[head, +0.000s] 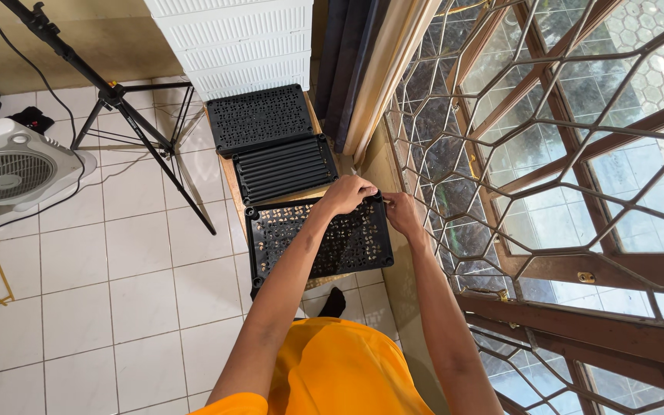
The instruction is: The person assembles a black plastic tray by inserting two black rods into holes on the tray's underside. The person picks up the rods, aligns them with the holes, and pushes them through to secure them in place.
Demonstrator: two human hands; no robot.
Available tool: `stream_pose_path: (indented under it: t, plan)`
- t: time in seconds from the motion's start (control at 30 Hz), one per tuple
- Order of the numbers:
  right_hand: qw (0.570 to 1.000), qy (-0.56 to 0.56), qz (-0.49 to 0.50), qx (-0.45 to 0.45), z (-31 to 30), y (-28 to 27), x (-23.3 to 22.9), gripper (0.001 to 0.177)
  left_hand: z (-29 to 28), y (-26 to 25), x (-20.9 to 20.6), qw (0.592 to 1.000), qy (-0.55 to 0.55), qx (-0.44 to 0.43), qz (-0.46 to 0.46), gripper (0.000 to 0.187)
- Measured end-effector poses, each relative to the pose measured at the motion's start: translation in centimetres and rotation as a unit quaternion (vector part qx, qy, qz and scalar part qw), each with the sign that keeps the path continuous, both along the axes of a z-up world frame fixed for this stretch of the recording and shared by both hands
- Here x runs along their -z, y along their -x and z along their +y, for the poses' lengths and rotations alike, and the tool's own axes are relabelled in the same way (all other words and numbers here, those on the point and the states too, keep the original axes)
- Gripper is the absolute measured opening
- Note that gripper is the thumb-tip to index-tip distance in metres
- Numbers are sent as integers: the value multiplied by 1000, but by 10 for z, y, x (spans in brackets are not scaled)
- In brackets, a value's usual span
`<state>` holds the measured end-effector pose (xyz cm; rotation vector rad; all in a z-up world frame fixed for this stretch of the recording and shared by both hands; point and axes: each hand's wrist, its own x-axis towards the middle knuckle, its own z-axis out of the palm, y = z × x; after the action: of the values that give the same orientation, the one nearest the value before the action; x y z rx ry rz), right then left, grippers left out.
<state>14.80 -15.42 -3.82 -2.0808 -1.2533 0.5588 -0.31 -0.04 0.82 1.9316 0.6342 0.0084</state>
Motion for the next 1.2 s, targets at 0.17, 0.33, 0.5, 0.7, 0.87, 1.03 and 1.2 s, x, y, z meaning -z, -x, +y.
stream_pose_path:
  t: [0.17,0.33,0.5,0.7,0.87,1.03,1.2]
  plan:
    - [999,48,-5,13,-1,0,-5,40,2,-1,5,1000,3,2,-12,31]
    - [999,44,5,19,2,5,-13,36,4,-1,7,1000,-7,18,6,33]
    - [999,43,0,6,2,4,-12,35,0,7,1,997,-80,8,16,40]
    - [997,70,-6,-12,-1,-6,-4,42,15,60,-19,983,-134,8,127,46]
    - [995,82,-53,27,14,-11,-47,27,30,125,-24,968,-224,-74,85,32]
    - [997,-44,-60,-22,48,35,-121,28,34,189,-5,961,-195,-191,38,27]
    - [987,-90,-10,-131,75,127,-147,24,34,227,14,962,-102,-246,-55,30]
